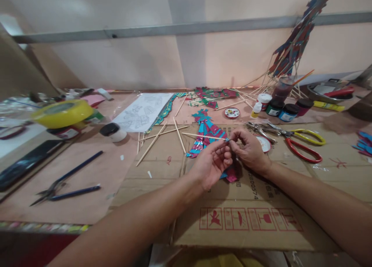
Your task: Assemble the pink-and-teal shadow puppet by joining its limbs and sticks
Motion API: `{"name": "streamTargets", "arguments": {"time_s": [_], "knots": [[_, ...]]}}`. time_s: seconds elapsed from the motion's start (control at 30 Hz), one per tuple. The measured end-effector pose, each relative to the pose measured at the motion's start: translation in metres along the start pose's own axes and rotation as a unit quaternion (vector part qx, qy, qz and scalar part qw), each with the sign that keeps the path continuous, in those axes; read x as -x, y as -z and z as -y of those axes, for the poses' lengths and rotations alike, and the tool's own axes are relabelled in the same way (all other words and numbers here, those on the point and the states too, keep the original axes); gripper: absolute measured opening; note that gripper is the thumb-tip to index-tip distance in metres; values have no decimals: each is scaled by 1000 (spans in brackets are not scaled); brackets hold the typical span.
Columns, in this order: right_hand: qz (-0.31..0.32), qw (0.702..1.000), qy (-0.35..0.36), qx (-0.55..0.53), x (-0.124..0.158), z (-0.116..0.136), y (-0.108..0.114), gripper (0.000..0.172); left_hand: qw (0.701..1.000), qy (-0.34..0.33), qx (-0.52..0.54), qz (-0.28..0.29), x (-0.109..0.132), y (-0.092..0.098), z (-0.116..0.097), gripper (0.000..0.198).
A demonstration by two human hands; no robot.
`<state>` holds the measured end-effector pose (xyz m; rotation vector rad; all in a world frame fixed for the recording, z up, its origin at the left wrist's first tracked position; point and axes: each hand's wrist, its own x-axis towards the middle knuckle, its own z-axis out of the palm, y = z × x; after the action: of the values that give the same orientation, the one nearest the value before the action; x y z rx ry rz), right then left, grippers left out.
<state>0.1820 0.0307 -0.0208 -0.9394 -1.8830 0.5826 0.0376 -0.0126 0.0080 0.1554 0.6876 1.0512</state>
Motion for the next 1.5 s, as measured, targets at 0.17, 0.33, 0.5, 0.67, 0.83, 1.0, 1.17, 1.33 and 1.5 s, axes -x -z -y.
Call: {"name": "streamTargets", "arguments": {"time_s": [0.17, 0.33, 0.5, 0.67, 0.83, 1.0, 1.17, 1.33, 1.5], "knots": [[11, 1000, 23, 11, 1, 1, 0, 9, 999, -2, 43, 12, -5, 3, 5, 9], [29, 999, 44, 14, 1, 2, 2, 12, 999, -10, 27, 20, -8, 7, 5, 10], [54, 998, 45, 1, -1, 0, 4, 13, 999, -12, -6, 29, -11, 10, 3, 11], [65, 997, 41, 4, -1, -1, 5, 11, 999, -26, -16, 39, -13, 11, 3, 9], [53, 998, 41, 20, 0, 3, 4, 11, 998, -29, -24, 47, -14, 11, 4, 10], [44, 998, 33, 28, 1, 7, 5, 11, 998, -35, -34, 37, -15, 12, 4, 10], [58, 998, 22, 29, 0, 6, 9, 11, 999, -15, -44, 15, -13, 11, 3, 8], [88, 996, 22, 2, -2, 0, 11, 9, 999, -17, -41, 23, -13, 12, 3, 8], [107, 994, 0, -33, -3, -3, 12, 5, 999, -24, -27, 32, -14, 12, 3, 7]]}}
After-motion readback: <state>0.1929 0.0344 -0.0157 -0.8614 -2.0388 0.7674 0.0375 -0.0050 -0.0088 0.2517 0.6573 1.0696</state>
